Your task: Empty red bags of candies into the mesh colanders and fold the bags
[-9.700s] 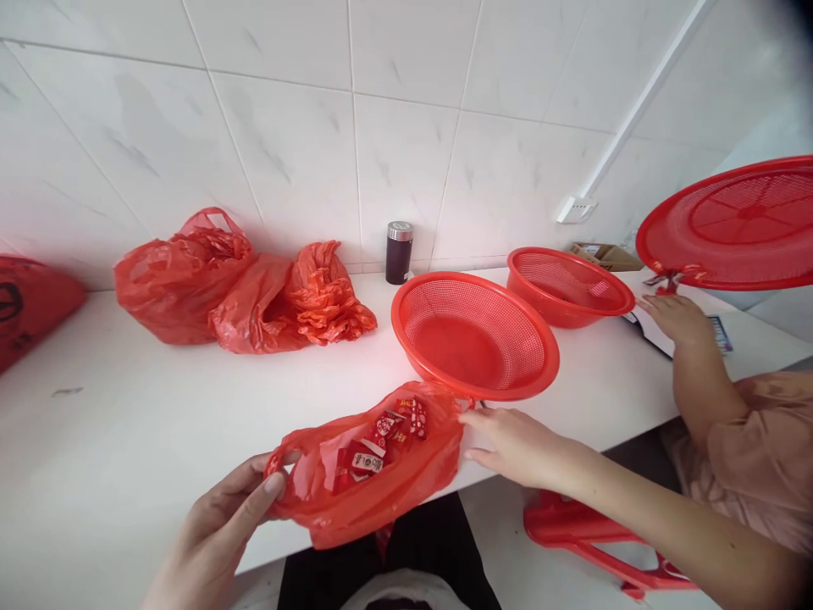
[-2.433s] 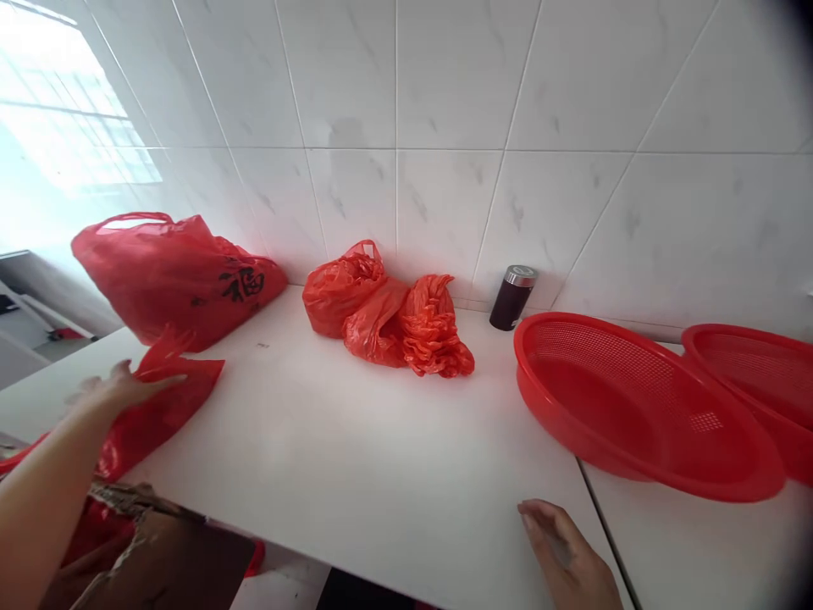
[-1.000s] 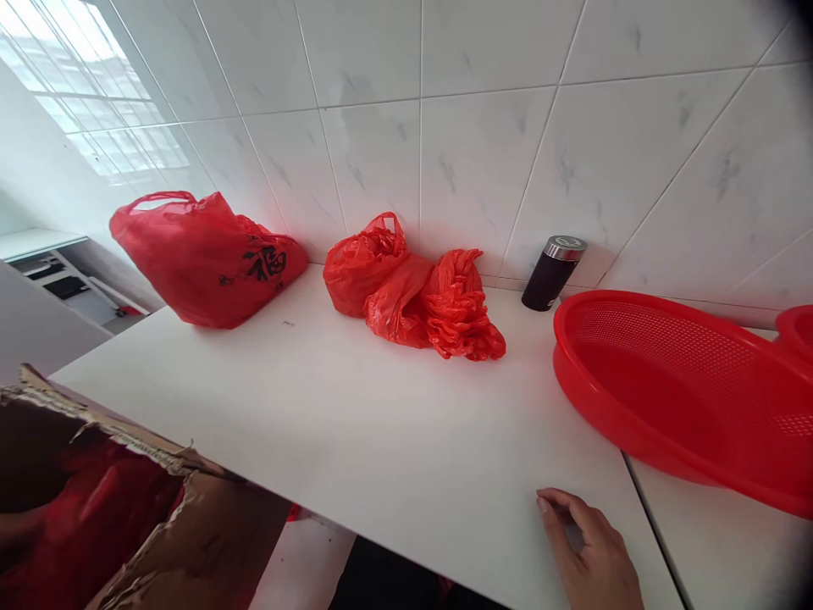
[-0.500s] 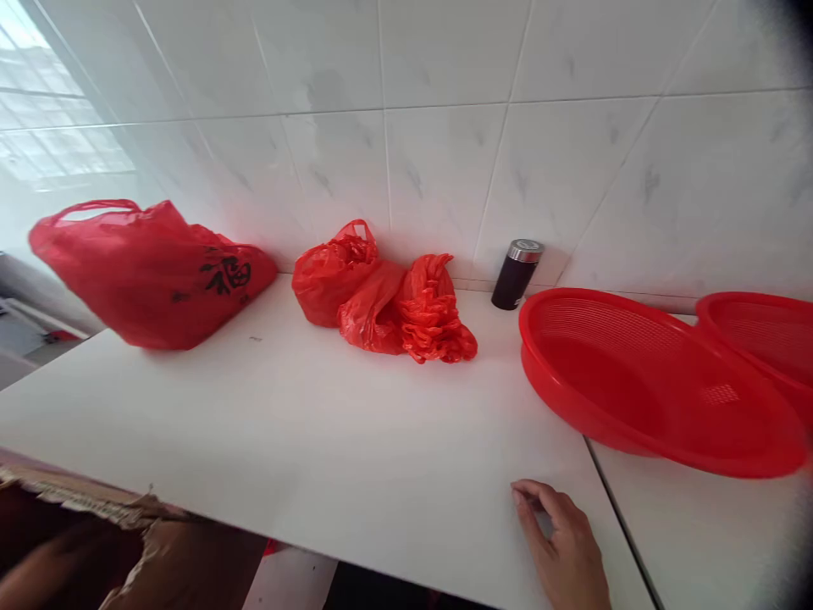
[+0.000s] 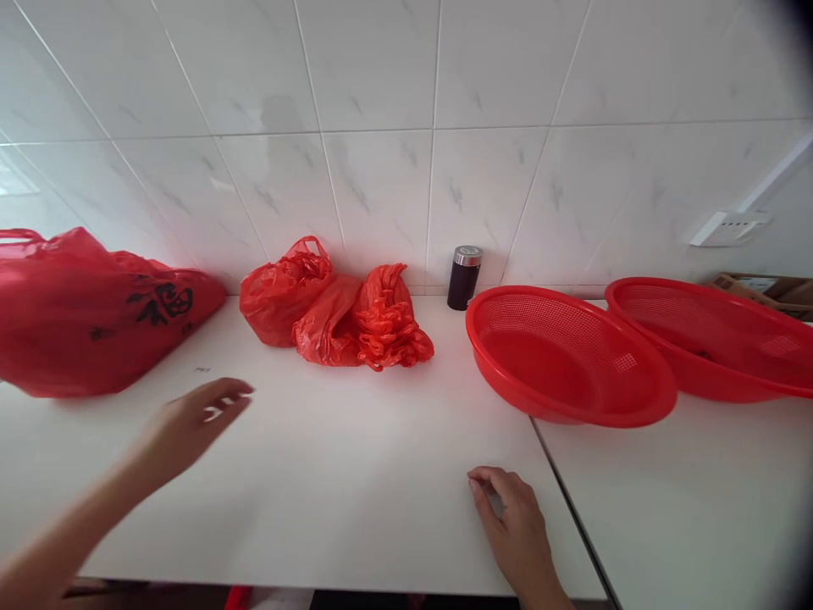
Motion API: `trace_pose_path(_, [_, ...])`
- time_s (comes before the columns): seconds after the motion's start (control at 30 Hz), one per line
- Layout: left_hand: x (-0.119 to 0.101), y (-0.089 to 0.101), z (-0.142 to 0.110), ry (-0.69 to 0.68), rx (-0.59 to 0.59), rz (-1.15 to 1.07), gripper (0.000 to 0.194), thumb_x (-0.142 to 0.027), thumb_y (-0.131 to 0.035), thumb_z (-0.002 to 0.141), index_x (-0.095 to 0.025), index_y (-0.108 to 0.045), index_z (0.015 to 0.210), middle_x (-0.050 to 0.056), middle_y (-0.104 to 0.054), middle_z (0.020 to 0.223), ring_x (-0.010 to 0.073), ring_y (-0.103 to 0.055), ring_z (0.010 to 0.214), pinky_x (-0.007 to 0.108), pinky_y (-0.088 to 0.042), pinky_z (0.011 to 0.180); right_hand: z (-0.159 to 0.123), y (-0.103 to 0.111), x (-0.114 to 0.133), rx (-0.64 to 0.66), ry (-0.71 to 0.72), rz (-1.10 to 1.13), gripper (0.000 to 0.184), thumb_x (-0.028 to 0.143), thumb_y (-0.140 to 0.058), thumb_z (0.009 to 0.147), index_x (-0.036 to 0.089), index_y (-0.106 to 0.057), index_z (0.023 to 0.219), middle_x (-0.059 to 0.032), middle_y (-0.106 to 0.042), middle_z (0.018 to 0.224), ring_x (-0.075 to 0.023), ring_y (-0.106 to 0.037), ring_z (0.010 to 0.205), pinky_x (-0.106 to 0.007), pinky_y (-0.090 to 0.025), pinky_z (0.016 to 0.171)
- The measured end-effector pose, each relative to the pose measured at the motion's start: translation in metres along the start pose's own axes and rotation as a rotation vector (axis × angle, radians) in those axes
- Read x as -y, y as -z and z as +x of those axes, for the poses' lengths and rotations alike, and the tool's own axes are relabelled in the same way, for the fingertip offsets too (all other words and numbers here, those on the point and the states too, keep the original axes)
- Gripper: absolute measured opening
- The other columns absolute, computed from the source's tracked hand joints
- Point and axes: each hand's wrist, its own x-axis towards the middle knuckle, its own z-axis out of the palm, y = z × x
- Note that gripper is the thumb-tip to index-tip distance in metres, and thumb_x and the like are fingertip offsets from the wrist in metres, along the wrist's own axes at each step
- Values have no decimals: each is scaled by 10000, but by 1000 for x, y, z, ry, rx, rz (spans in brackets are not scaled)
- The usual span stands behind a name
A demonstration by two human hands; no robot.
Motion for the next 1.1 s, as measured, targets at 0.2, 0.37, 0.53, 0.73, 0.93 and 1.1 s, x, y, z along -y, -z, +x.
trace_pose_path(0.2, [-85, -84, 51, -206, -55, -8, 304, -446, -504, 847, -276, -619, 1071, 53, -628, 1136, 253, -597, 977, 398, -474, 855, 1, -1, -1, -17, -2, 9, 193, 371, -472, 932, 253, -621, 902, -19, -670, 838, -209, -619, 783, -385, -482, 751])
trace_pose_path(0.37, [-146, -125, 67, -238, -198, -76, 502, -496, -432, 890, -253, -459, 1328, 117, -452, 1389, 285, -400, 1292, 452, -361, 1038, 3, -3, 0, -15, -19, 6, 181, 358, -479, 925, 255, -626, 901, -23, -666, 827, -211, -613, 765, -385, -479, 748])
trace_pose_path(0.53, [-167, -158, 53, -280, 12, -78, 524, -453, -702, 683, -304, -629, 1180, 110, -520, 1377, 406, -468, 1231, 551, -392, 963, 0, -5, -1, -10, -40, 17, 191, 362, -481, 919, 253, -636, 893, -31, -667, 832, -217, -614, 777, -381, -482, 754])
trace_pose_path(0.73, [-144, -125, 40, -284, 63, -159, 201, -445, -595, 774, -300, -698, 869, 34, -682, 1081, 266, -654, 918, 370, -504, 744, 38, 8, 16, -11, -72, 241, 227, 391, -452, 931, 235, -617, 921, -42, -677, 901, -195, -635, 849, -320, -508, 782])
trace_pose_path(0.93, [-139, -108, 84, -196, -216, -281, 326, -385, -378, 941, -182, -553, 1126, 99, -617, 1134, 230, -597, 1050, 415, -481, 893, 176, -10, 64, -77, 67, 294, 406, 407, -455, 917, 206, -502, 1267, -117, -588, 1262, -241, -537, 1175, -401, -426, 981])
trace_pose_path(1.1, [-136, -138, 114, -237, -108, -255, 369, -391, -542, 906, -182, -565, 1209, 106, -551, 1301, 265, -540, 1161, 514, -434, 969, 232, -54, 89, 73, 166, 280, 358, 410, -516, 883, 206, -627, 1156, -108, -646, 1189, -269, -578, 1115, -422, -420, 950])
